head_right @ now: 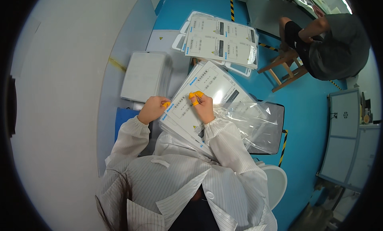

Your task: The recorder is packaging technical instruction sheets into plastic sleeves and trimming the plastic using a cutting tool.

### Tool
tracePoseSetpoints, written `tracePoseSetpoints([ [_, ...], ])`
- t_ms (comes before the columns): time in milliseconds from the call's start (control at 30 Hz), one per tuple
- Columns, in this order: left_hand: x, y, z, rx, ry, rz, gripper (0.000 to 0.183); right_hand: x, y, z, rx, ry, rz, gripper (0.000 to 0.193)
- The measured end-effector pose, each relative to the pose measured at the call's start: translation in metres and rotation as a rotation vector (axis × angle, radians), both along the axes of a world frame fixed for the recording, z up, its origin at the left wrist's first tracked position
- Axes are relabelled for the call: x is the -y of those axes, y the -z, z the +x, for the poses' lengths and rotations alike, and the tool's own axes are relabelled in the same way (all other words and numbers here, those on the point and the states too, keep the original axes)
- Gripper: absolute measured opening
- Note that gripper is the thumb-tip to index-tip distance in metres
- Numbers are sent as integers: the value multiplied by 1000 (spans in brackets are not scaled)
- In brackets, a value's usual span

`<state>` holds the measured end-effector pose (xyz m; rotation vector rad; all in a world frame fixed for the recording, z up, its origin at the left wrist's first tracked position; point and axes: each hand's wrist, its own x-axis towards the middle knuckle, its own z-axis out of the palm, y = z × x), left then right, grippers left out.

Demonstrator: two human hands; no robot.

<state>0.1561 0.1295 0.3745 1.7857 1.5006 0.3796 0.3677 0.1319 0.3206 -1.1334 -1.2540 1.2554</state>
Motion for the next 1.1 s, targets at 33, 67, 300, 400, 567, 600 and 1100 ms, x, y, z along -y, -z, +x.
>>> tracePoseSetpoints([
  [33,0,-1,0,29,-49,-17,21,1,0,0,25,17,-18,18],
  [67,1,-4,-1,30,-50,-18,21,2,-1,-1,50,34,-36,19],
  [300,16,-2,-12,75,-55,7,19,5,-5,-3,11,41,-24,20],
  [400,24,2,-15,19,-13,42,18,5,-3,-3,5,49,-36,21],
  [567,28,-6,-10,-13,-31,75,18,6,-6,-5,52,36,-8,21],
  [600,27,-6,-11,86,-92,43,17,8,-8,-6,51,37,-8,21],
  [1100,19,-11,-9,212,-144,-94,12,24,-17,-36,533,17,35,24],
])
